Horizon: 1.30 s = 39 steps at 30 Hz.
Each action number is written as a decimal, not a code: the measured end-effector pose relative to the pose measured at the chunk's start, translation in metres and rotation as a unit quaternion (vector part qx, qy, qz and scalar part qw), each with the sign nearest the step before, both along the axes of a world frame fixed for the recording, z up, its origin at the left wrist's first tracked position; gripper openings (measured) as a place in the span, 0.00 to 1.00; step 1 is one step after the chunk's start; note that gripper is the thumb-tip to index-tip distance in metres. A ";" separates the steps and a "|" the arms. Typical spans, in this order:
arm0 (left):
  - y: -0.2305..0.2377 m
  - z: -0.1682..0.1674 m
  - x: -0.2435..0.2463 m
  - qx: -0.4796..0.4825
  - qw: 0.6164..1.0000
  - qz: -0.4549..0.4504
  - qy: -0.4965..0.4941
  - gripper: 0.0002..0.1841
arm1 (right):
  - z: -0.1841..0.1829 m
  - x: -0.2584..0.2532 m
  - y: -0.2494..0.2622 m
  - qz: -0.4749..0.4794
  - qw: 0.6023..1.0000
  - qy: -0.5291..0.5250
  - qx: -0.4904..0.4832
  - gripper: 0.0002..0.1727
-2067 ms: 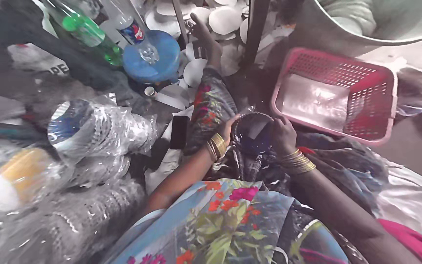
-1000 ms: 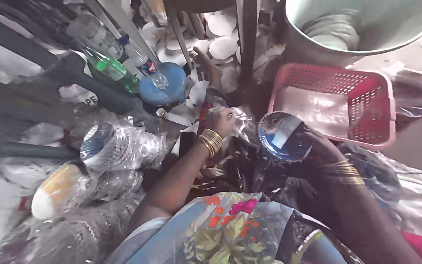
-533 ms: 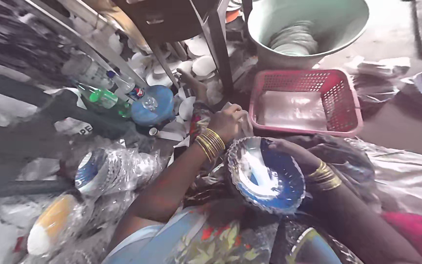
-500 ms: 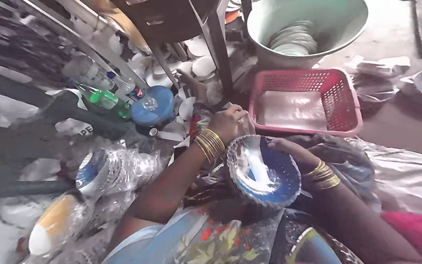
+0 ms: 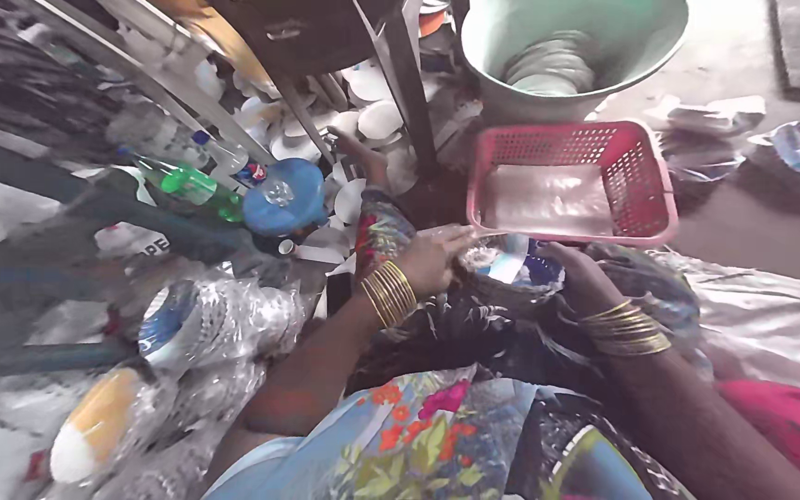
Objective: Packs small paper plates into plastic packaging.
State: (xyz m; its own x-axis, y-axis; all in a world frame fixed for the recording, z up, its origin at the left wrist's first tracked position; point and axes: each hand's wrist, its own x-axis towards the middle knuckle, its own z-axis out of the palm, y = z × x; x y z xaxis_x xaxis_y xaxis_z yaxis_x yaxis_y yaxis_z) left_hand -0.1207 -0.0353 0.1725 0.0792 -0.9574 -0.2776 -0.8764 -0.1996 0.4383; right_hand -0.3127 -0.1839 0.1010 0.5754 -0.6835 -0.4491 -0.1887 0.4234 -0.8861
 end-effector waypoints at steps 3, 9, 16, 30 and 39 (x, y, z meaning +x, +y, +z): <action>-0.001 -0.005 -0.029 0.057 0.998 -0.011 -0.025 0.34 | -0.023 0.009 0.004 0.019 0.974 0.089 -0.206 0.14; 0.007 -0.047 -0.112 -0.096 0.995 0.004 -0.022 0.34 | -0.026 0.034 0.039 -0.063 0.979 0.135 -0.137 0.22; 0.016 -0.019 -0.012 -0.214 0.966 0.105 0.100 0.18 | -0.025 0.024 0.049 0.213 0.956 0.062 -0.190 0.33; 0.046 -0.019 0.069 -0.237 0.917 0.285 -0.148 0.10 | 0.026 0.057 -0.001 0.374 0.550 0.015 -0.747 0.03; 0.099 -0.133 -0.001 -0.191 0.894 0.380 -0.141 0.13 | -0.086 0.013 0.028 0.440 0.580 -0.037 -0.684 0.10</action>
